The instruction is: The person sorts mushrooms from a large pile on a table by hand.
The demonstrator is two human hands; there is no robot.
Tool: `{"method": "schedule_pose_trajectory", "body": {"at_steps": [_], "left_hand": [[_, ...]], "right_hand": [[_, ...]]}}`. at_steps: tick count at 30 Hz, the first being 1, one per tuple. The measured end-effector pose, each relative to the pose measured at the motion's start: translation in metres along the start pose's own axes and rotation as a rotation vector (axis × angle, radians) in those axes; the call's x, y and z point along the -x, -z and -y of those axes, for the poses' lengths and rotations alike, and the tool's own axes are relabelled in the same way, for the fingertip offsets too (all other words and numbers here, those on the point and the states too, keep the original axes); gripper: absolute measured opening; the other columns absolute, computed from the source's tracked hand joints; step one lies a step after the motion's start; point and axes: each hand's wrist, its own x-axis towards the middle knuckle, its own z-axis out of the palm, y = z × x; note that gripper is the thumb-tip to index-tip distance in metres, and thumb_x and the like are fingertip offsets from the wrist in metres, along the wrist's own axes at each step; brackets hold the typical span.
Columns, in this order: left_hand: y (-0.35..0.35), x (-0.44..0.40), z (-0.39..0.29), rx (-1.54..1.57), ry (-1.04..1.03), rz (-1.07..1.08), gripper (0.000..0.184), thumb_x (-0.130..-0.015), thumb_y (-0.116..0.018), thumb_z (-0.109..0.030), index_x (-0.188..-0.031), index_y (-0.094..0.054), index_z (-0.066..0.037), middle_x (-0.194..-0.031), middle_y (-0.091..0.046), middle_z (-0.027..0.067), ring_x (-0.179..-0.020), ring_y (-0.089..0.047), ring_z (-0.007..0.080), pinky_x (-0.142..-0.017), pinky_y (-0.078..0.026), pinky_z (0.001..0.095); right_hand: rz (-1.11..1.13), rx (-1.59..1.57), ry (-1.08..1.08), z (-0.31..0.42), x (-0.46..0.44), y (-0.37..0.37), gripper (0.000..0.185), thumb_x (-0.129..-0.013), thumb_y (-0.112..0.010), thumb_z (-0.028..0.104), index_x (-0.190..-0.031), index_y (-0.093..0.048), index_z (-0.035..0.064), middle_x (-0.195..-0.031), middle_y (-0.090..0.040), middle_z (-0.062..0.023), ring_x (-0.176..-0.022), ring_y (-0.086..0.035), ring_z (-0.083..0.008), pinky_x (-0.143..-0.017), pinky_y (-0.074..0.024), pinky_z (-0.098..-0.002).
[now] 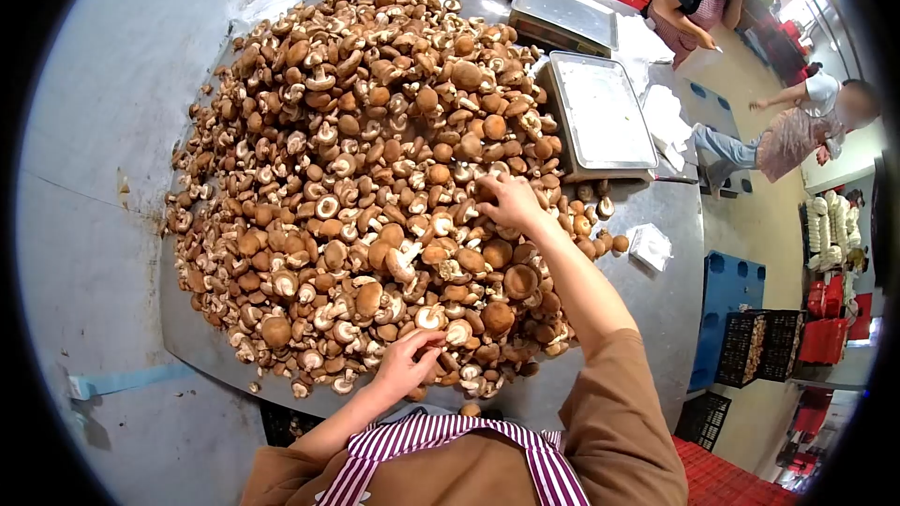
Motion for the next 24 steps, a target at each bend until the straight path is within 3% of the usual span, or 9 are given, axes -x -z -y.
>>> {"method": "schedule_pose_trajectory", "body": {"at_steps": [2, 4, 6, 8, 13, 14, 15, 19, 24], "left_hand": [[0.000, 0.002, -0.001, 0.015, 0.010, 0.011, 0.029, -0.093, -0.067, -0.011, -0.121, -0.068, -0.002, -0.114, -0.071, 0.0151, -0.102, -0.071, 0.0286, -0.088, -0.055, 0.0358], [-0.001, 0.001, 0.002, -0.014, -0.020, 0.025, 0.029, -0.093, -0.067, -0.011, -0.120, -0.068, -0.002, -0.114, -0.071, 0.0151, -0.102, -0.071, 0.0287, -0.088, -0.055, 0.0357], [-0.002, 0.002, 0.003, -0.046, -0.050, 0.046, 0.029, -0.093, -0.067, -0.011, -0.120, -0.069, -0.002, -0.114, -0.071, 0.0152, -0.102, -0.071, 0.0288, -0.088, -0.055, 0.0357], [-0.001, 0.000, 0.001, -0.033, -0.027, 0.069, 0.029, -0.093, -0.067, -0.010, -0.120, -0.069, -0.002, -0.114, -0.071, 0.0152, -0.103, -0.070, 0.0295, -0.089, -0.055, 0.0360], [0.004, -0.001, 0.003, -0.045, -0.078, 0.032, 0.028, -0.094, -0.065, -0.006, -0.121, -0.067, -0.001, -0.109, -0.071, 0.0132, -0.102, -0.070, 0.0244, -0.089, -0.055, 0.0335], [0.005, 0.000, 0.003, -0.046, -0.078, 0.032, 0.028, -0.094, -0.065, -0.006, -0.121, -0.067, -0.001, -0.109, -0.071, 0.0132, -0.102, -0.070, 0.0244, -0.089, -0.055, 0.0335], [0.004, 0.001, 0.004, -0.022, -0.047, 0.032, 0.027, -0.094, -0.065, -0.005, -0.121, -0.067, -0.001, -0.109, -0.071, 0.0129, -0.101, -0.070, 0.0240, -0.088, -0.056, 0.0327], [0.003, 0.004, 0.008, -0.030, -0.058, 0.023, 0.026, -0.094, -0.065, -0.003, -0.120, -0.067, 0.000, -0.109, -0.072, 0.0124, -0.098, -0.071, 0.0228, -0.085, -0.056, 0.0311], [0.001, 0.003, 0.002, -0.046, -0.042, 0.028, 0.028, -0.092, -0.068, -0.008, -0.120, -0.069, -0.004, -0.114, -0.072, 0.0139, -0.100, -0.072, 0.0276, -0.086, -0.056, 0.0353]], "right_hand": [[0.091, -0.051, 0.075, -0.006, 0.030, 0.010, 0.051, -0.092, -0.069, 0.036, -0.140, -0.058, 0.0211, -0.133, -0.056, -0.0179, -0.123, -0.057, -0.0341, -0.105, -0.0455, -0.0487], [-0.010, -0.007, 0.237, -0.002, 0.073, 0.019, 0.046, -0.092, -0.069, 0.032, -0.135, -0.060, 0.0204, -0.131, -0.057, -0.0171, -0.119, -0.057, -0.0340, -0.100, -0.0495, -0.0493], [0.145, -0.039, 0.202, 0.013, 0.108, 0.033, 0.038, -0.088, -0.074, 0.023, -0.124, -0.067, 0.0121, -0.129, -0.057, -0.0175, -0.117, -0.055, -0.0391, -0.103, -0.0458, -0.0485], [-0.076, 0.002, 0.280, 0.005, 0.136, 0.023, 0.029, -0.089, -0.071, 0.025, -0.113, -0.071, 0.0086, -0.131, -0.059, -0.0146, -0.118, -0.056, -0.0373, -0.103, -0.0459, -0.0472], [-0.074, -0.238, 0.196, 0.000, 0.167, 0.046, 0.024, -0.090, -0.071, 0.023, -0.107, -0.073, 0.0067, -0.131, -0.062, -0.0140, -0.120, -0.056, -0.0345, -0.104, -0.0453, -0.0442], [-0.023, -0.337, 0.145, 0.001, 0.170, 0.050, 0.023, -0.090, -0.071, 0.022, -0.106, -0.073, 0.0059, -0.130, -0.064, -0.0137, -0.120, -0.057, -0.0332, -0.104, -0.0454, -0.0431], [-0.068, -0.392, 0.153, 0.002, 0.171, 0.055, 0.022, -0.090, -0.070, 0.022, -0.102, -0.073, 0.0041, -0.113, -0.070, -0.0155, -0.112, -0.061, -0.0333, -0.098, -0.0485, -0.0438], [-0.136, -0.273, 0.004, -0.001, 0.149, 0.069, 0.019, -0.092, -0.067, 0.021, -0.093, -0.070, 0.0022, -0.090, -0.070, -0.0183, -0.094, -0.066, -0.0375, -0.082, -0.0516, -0.0484], [-0.212, -0.258, -0.038, -0.018, 0.071, 0.052, 0.022, -0.093, -0.066, 0.022, -0.102, -0.068, 0.0023, -0.100, -0.070, -0.0171, -0.097, -0.066, -0.0337, -0.086, -0.0521, -0.0468]]}}
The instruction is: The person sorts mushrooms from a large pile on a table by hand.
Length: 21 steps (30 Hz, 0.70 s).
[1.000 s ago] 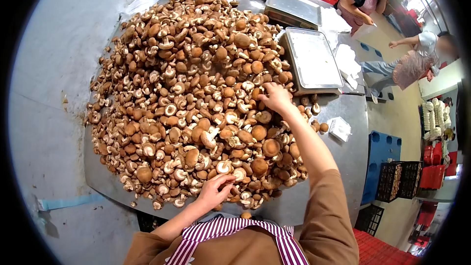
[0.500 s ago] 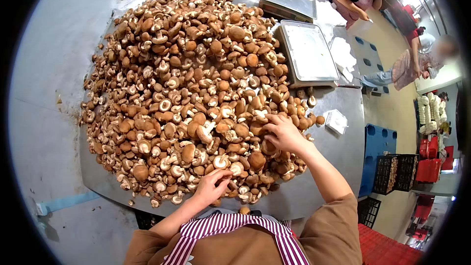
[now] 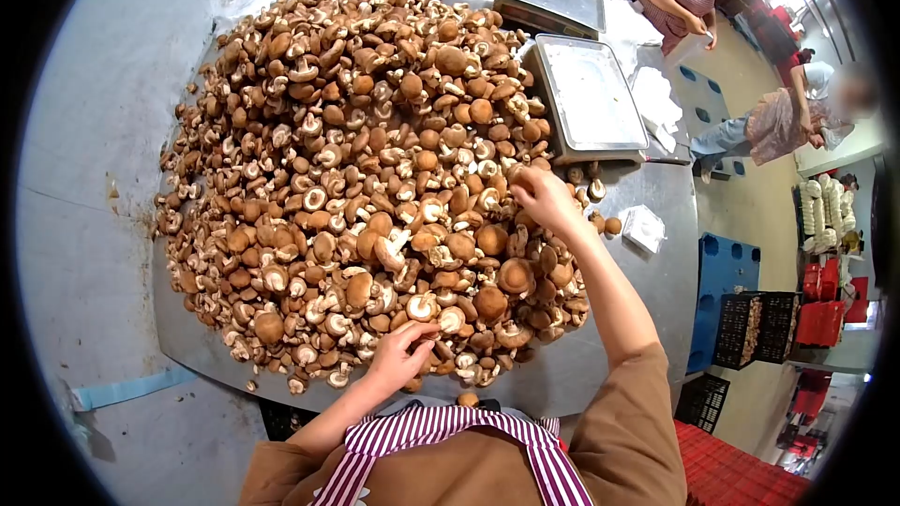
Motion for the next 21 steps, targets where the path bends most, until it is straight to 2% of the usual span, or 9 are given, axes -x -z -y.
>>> {"method": "schedule_pose_trajectory", "body": {"at_steps": [4, 7, 10, 12, 13, 14, 16, 18, 21], "left_hand": [[0.002, 0.000, -0.006, 0.018, 0.018, -0.010, 0.028, -0.092, -0.067, -0.007, -0.120, -0.069, -0.004, -0.112, -0.072, 0.0141, -0.099, -0.071, 0.0280, -0.086, -0.056, 0.0352], [0.003, 0.004, -0.001, 0.064, 0.072, -0.013, 0.027, -0.092, -0.064, -0.003, -0.119, -0.068, -0.001, -0.106, -0.071, 0.0132, -0.097, -0.071, 0.0219, -0.085, -0.056, 0.0320], [0.005, 0.002, -0.001, 0.056, 0.073, 0.008, 0.027, -0.093, -0.063, -0.003, -0.119, -0.067, 0.001, -0.106, -0.071, 0.0124, -0.097, -0.070, 0.0191, -0.085, -0.055, 0.0308], [0.003, -0.001, 0.000, 0.052, 0.039, -0.008, 0.028, -0.091, -0.065, -0.001, -0.119, -0.068, -0.001, -0.106, -0.071, 0.0138, -0.096, -0.071, 0.0228, -0.085, -0.056, 0.0323], [0.003, -0.003, 0.001, 0.026, 0.020, -0.010, 0.027, -0.091, -0.065, -0.001, -0.118, -0.068, -0.001, -0.107, -0.071, 0.0137, -0.097, -0.071, 0.0233, -0.086, -0.056, 0.0327], [0.003, -0.004, 0.004, 0.023, 0.015, -0.003, 0.027, -0.091, -0.065, -0.001, -0.118, -0.068, -0.001, -0.107, -0.071, 0.0137, -0.097, -0.071, 0.0233, -0.086, -0.056, 0.0327], [-0.001, -0.006, 0.012, 0.078, 0.053, -0.017, 0.027, -0.091, -0.065, -0.001, -0.118, -0.068, -0.001, -0.107, -0.071, 0.0135, -0.098, -0.071, 0.0243, -0.087, -0.056, 0.0332], [-0.001, -0.007, 0.009, 0.090, 0.059, -0.015, 0.027, -0.091, -0.065, -0.002, -0.117, -0.068, -0.001, -0.108, -0.071, 0.0138, -0.099, -0.071, 0.0251, -0.087, -0.056, 0.0334], [0.002, -0.007, 0.007, 0.017, 0.030, 0.017, 0.027, -0.091, -0.064, -0.003, -0.118, -0.069, -0.001, -0.110, -0.071, 0.0143, -0.100, -0.071, 0.0253, -0.089, -0.056, 0.0337]], "right_hand": [[-0.117, 0.127, -0.011, -0.004, -0.055, -0.030, 0.023, -0.092, -0.067, 0.021, -0.108, -0.068, 0.0046, -0.109, -0.066, -0.0144, -0.107, -0.062, -0.0333, -0.092, -0.0493, -0.0452], [-0.256, 0.282, 0.066, -0.019, -0.099, -0.041, 0.028, -0.089, -0.070, 0.020, -0.114, -0.066, 0.0068, -0.114, -0.062, -0.0145, -0.113, -0.057, -0.0343, -0.094, -0.0451, -0.0478], [-0.464, 0.413, -0.001, -0.030, -0.126, -0.051, 0.055, -0.086, -0.075, 0.026, -0.135, -0.056, 0.0085, -0.133, -0.056, -0.0167, -0.123, -0.054, -0.0363, -0.104, -0.0420, -0.0494], [-0.318, 0.407, -0.259, -0.024, -0.123, -0.050, 0.070, -0.088, -0.073, 0.027, -0.149, -0.042, 0.0102, -0.150, -0.044, -0.0204, -0.133, -0.048, -0.0398, -0.111, -0.0382, -0.0526], [-0.199, 0.396, -0.312, -0.019, -0.120, -0.052, 0.074, -0.090, -0.073, 0.031, -0.153, -0.038, 0.0091, -0.152, -0.041, -0.0234, -0.136, -0.046, -0.0398, -0.112, -0.0390, -0.0519], [-0.043, 0.253, -0.349, -0.016, -0.120, -0.055, 0.071, -0.092, -0.071, 0.034, -0.152, -0.040, 0.0106, -0.153, -0.040, -0.0239, -0.137, -0.045, -0.0380, -0.111, -0.0418, -0.0513], [-0.055, 0.479, -0.099, -0.008, -0.089, -0.068, 0.061, -0.094, -0.069, 0.034, -0.147, -0.048, 0.0105, -0.150, -0.045, -0.0195, -0.135, -0.046, -0.0344, -0.110, -0.0448, -0.0506], [0.247, 0.278, -0.060, 0.008, -0.061, -0.063, 0.053, -0.095, -0.067, 0.032, -0.142, -0.055, 0.0109, -0.148, -0.049, -0.0162, -0.135, -0.045, -0.0331, -0.115, -0.0407, -0.0512], [0.147, 0.324, 0.181, 0.018, -0.016, -0.065, 0.044, -0.096, -0.067, 0.033, -0.135, -0.063, 0.0130, -0.142, -0.056, -0.0127, -0.136, -0.045, -0.0334, -0.117, -0.0373, -0.0484]]}}
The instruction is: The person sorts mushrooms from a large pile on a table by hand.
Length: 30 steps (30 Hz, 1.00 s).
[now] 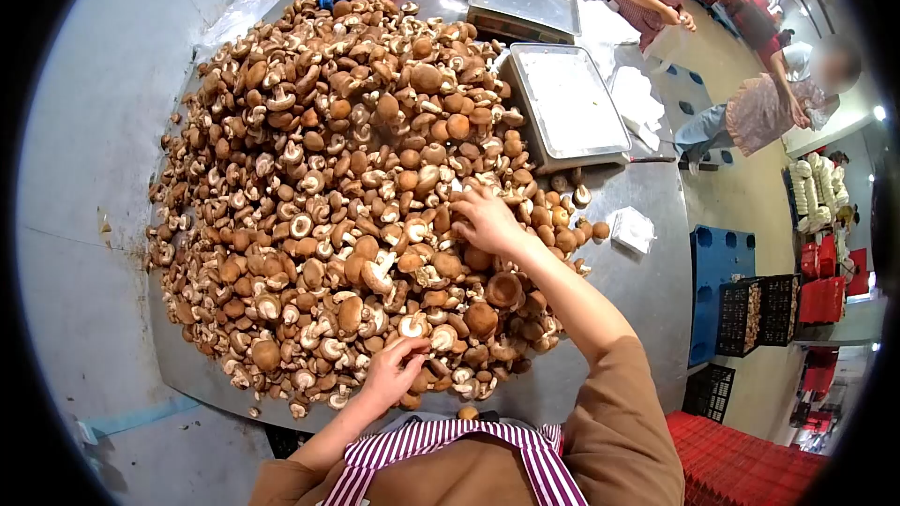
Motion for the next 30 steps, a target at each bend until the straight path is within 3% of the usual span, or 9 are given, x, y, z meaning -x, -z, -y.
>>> {"method": "schedule_pose_trajectory", "body": {"at_steps": [3, 6, 8, 13, 15, 19, 21, 25, 30], "left_hand": [[0.002, -0.001, -0.005, 0.017, 0.016, 0.024, 0.028, -0.091, -0.064, -0.003, -0.118, -0.069, -0.001, -0.110, -0.071, 0.0142, -0.100, -0.070, 0.0251, -0.089, -0.056, 0.0339], [0.000, -0.001, -0.004, 0.040, 0.030, 0.019, 0.028, -0.091, -0.064, -0.002, -0.118, -0.068, -0.001, -0.110, -0.071, 0.0140, -0.100, -0.070, 0.0245, -0.089, -0.056, 0.0337], [-0.001, 0.001, -0.001, 0.020, 0.018, 0.013, 0.028, -0.091, -0.064, -0.002, -0.119, -0.068, -0.001, -0.109, -0.071, 0.0139, -0.100, -0.070, 0.0242, -0.088, -0.056, 0.0335], [-0.004, 0.004, -0.005, 0.044, 0.025, -0.006, 0.028, -0.090, -0.063, 0.000, -0.118, -0.068, -0.001, -0.106, -0.071, 0.0138, -0.098, -0.071, 0.0226, -0.086, -0.056, 0.0322], [-0.004, 0.003, -0.002, 0.042, 0.029, -0.008, 0.028, -0.090, -0.063, 0.000, -0.118, -0.069, -0.001, -0.106, -0.071, 0.0136, -0.097, -0.071, 0.0223, -0.086, -0.056, 0.0317], [-0.004, -0.001, -0.003, 0.103, 0.059, -0.030, 0.028, -0.090, -0.063, 0.000, -0.118, -0.068, 0.000, -0.105, -0.072, 0.0142, -0.097, -0.071, 0.0224, -0.086, -0.056, 0.0320], [-0.001, -0.003, -0.009, 0.074, 0.057, -0.010, 0.028, -0.091, -0.064, -0.001, -0.118, -0.068, 0.000, -0.106, -0.072, 0.0138, -0.097, -0.071, 0.0224, -0.085, -0.057, 0.0321], [0.004, -0.007, -0.014, 0.013, 0.001, 0.009, 0.027, -0.091, -0.067, -0.004, -0.118, -0.069, -0.001, -0.106, -0.072, 0.0138, -0.098, -0.071, 0.0251, -0.086, -0.056, 0.0344], [0.005, -0.013, -0.018, 0.058, -0.024, -0.013, 0.027, -0.093, -0.066, -0.005, -0.120, -0.068, -0.001, -0.109, -0.071, 0.0142, -0.099, -0.070, 0.0262, -0.087, -0.055, 0.0336]], "right_hand": [[0.182, -0.292, 0.036, 0.018, 0.013, 0.037, 0.036, -0.097, -0.065, 0.029, -0.123, -0.068, 0.0045, -0.123, -0.069, -0.0152, -0.128, -0.056, -0.0279, -0.113, -0.0425, -0.0469], [-0.044, -0.394, -0.080, 0.006, -0.018, 0.046, 0.030, -0.097, -0.065, 0.018, -0.122, -0.067, 0.0007, -0.120, -0.070, -0.0182, -0.117, -0.064, -0.0292, -0.108, -0.0485, -0.0433], [-0.363, -0.292, -0.113, -0.030, -0.054, 0.035, 0.038, -0.097, -0.065, 0.023, -0.127, -0.063, -0.0004, -0.127, -0.065, -0.0188, -0.125, -0.059, -0.0309, -0.110, -0.0457, -0.0438], [-0.266, -0.382, -0.569, -0.073, -0.132, 0.036, 0.070, -0.094, -0.069, 0.033, -0.153, -0.040, 0.0097, -0.158, -0.036, -0.0177, -0.146, -0.035, -0.0343, -0.121, -0.0320, -0.0506], [-0.114, -0.450, -0.491, -0.046, -0.124, 0.041, 0.069, -0.094, -0.070, 0.033, -0.153, -0.042, 0.0109, -0.163, -0.029, -0.0184, -0.153, -0.021, -0.0336, -0.123, -0.0279, -0.0525], [0.172, -0.513, -0.093, -0.029, -0.098, 0.018, 0.067, -0.098, -0.057, 0.054, -0.150, -0.048, 0.0124, -0.153, -0.047, -0.0208, -0.139, -0.047, -0.0370, -0.119, -0.0363, -0.0520], [0.387, -0.544, 0.002, -0.012, -0.079, 0.046, 0.057, -0.098, -0.062, 0.045, -0.143, -0.057, 0.0097, -0.147, -0.055, -0.0171, -0.133, -0.055, -0.0310, -0.115, -0.0431, -0.0438], [-0.188, -0.473, -0.264, -0.037, -0.091, 0.063, 0.035, -0.097, -0.062, 0.009, -0.131, -0.062, 0.0020, -0.135, -0.062, -0.0179, -0.119, -0.064, -0.0304, -0.103, -0.0534, -0.0421], [-0.418, 0.062, -0.495, -0.125, -0.125, 0.022, 0.030, -0.093, -0.058, 0.009, -0.123, -0.061, 0.0061, -0.122, -0.055, -0.0191, -0.096, -0.070, -0.0380, -0.079, -0.0582, -0.0497]]}}
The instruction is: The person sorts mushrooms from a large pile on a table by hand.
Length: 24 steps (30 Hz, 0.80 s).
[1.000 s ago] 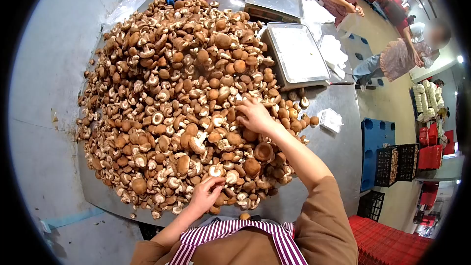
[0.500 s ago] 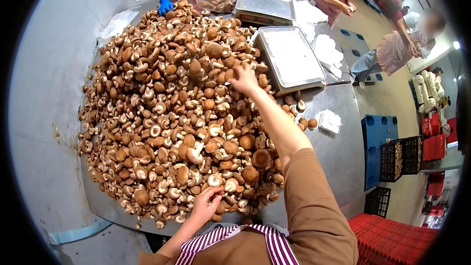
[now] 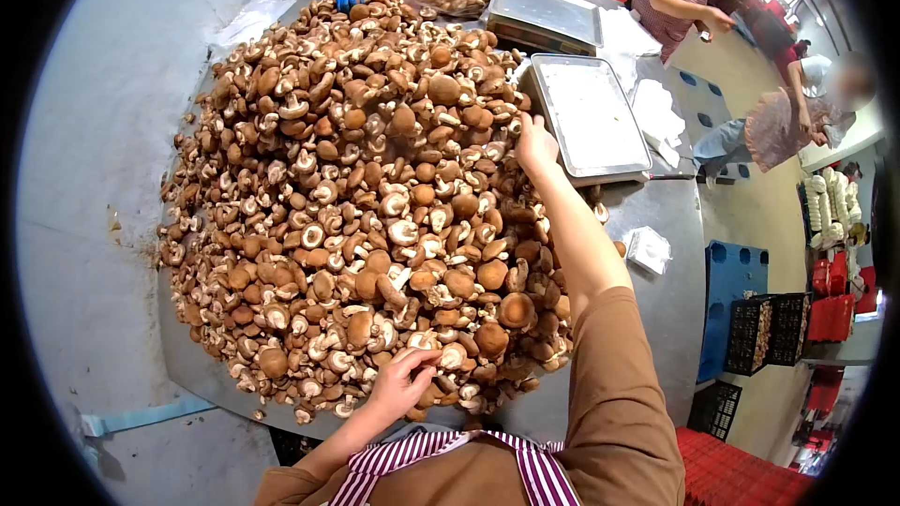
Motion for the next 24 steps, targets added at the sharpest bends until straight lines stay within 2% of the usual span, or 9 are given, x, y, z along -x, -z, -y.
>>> {"method": "schedule_pose_trajectory", "body": {"at_steps": [1, 5, 7, 12, 13, 16, 17, 21, 24], "left_hand": [[0.001, 0.000, -0.001, 0.000, 0.003, -0.005, 0.027, -0.093, -0.066, -0.005, -0.120, -0.068, -0.001, -0.109, -0.071, 0.0142, -0.099, -0.070, 0.0262, -0.087, -0.055, 0.0336], [0.003, 0.001, 0.003, -0.017, -0.004, -0.031, 0.026, -0.093, -0.066, -0.004, -0.118, -0.068, 0.001, -0.109, -0.072, 0.0138, -0.097, -0.071, 0.0236, -0.085, -0.056, 0.0323], [0.003, 0.004, 0.007, -0.023, -0.019, -0.034, 0.025, -0.094, -0.065, -0.004, -0.118, -0.068, 0.002, -0.108, -0.073, 0.0131, -0.094, -0.071, 0.0207, -0.083, -0.056, 0.0308], [0.001, 0.004, 0.001, -0.082, -0.061, 0.001, 0.026, -0.093, -0.066, -0.006, -0.118, -0.069, 0.000, -0.107, -0.072, 0.0132, -0.097, -0.070, 0.0240, -0.085, -0.055, 0.0331], [0.001, 0.003, -0.002, -0.076, -0.065, 0.014, 0.027, -0.093, -0.066, -0.006, -0.119, -0.069, 0.000, -0.108, -0.072, 0.0132, -0.098, -0.070, 0.0242, -0.086, -0.055, 0.0335], [0.000, -0.001, -0.014, 0.072, 0.017, 0.049, 0.027, -0.095, -0.063, -0.005, -0.121, -0.068, 0.000, -0.110, -0.072, 0.0118, -0.102, -0.069, 0.0209, -0.090, -0.054, 0.0321], [0.000, -0.002, -0.017, 0.174, 0.072, 0.058, 0.026, -0.096, -0.062, -0.005, -0.121, -0.067, 0.001, -0.111, -0.071, 0.0112, -0.104, -0.069, 0.0193, -0.091, -0.054, 0.0313], [0.005, -0.013, -0.022, 0.512, 0.153, 0.041, 0.035, -0.101, -0.055, -0.006, -0.135, -0.055, 0.000, -0.118, -0.067, 0.0121, -0.103, -0.068, 0.0190, -0.091, -0.056, 0.0326], [0.014, -0.028, -0.033, 0.895, 0.256, 0.041, 0.049, -0.107, -0.050, -0.030, -0.147, -0.040, -0.004, -0.137, -0.055, 0.0164, -0.114, -0.065, 0.0276, -0.094, -0.058, 0.0404]], "right_hand": [[0.058, 0.058, -0.015, -0.005, -0.001, -0.008, 0.029, -0.093, -0.057, 0.008, -0.121, -0.062, 0.0071, -0.120, -0.055, -0.0188, -0.093, -0.070, -0.0385, -0.077, -0.0579, -0.0499], [-0.144, 0.009, 0.071, -0.010, 0.020, -0.013, 0.016, -0.092, -0.057, 0.008, -0.107, -0.060, 0.0053, -0.107, -0.059, -0.0179, -0.087, -0.069, -0.0384, -0.072, -0.0567, -0.0502], [-0.213, -0.181, 0.065, -0.007, 0.038, -0.001, 0.016, -0.095, -0.061, 0.012, -0.108, -0.060, 0.0032, -0.104, -0.061, -0.0193, -0.088, -0.067, -0.0367, -0.073, -0.0537, -0.0475], [0.284, -1.384, -0.413, -0.006, 0.076, 0.034, 0.032, -0.098, -0.066, 0.017, -0.128, -0.064, 0.0065, -0.110, -0.069, -0.0033, -0.085, -0.064, -0.0117, -0.067, -0.0508, -0.0295], [0.387, -1.587, -0.467, 0.004, 0.091, 0.056, 0.036, -0.098, -0.065, 0.015, -0.133, -0.061, 0.0053, -0.105, -0.069, -0.0053, -0.080, -0.063, -0.0105, -0.062, -0.0494, -0.0254], [0.459, -1.778, -0.555, 0.017, 0.121, 0.073, 0.038, -0.099, -0.064, 0.014, -0.136, -0.059, 0.0047, -0.095, -0.066, -0.0030, -0.073, -0.062, -0.0109, -0.059, -0.0500, -0.0249], [0.527, -1.825, -0.551, 0.018, 0.130, 0.077, 0.049, -0.094, -0.072, 0.018, -0.139, -0.056, 0.0067, -0.100, -0.067, -0.0022, -0.075, -0.061, -0.0098, -0.064, -0.0516, -0.0263], [0.637, -1.807, -0.471, 0.041, 0.173, 0.096, 0.055, -0.089, -0.078, 0.026, -0.137, -0.059, 0.0058, -0.106, -0.070, -0.0066, -0.071, -0.062, -0.0110, -0.062, -0.0527, -0.0232], [0.952, -1.685, -0.322, 0.060, 0.216, 0.112, 0.043, -0.092, -0.074, 0.021, -0.131, -0.064, 0.0048, -0.106, -0.070, -0.0073, -0.083, -0.065, -0.0124, -0.070, -0.0553, -0.0264]]}}
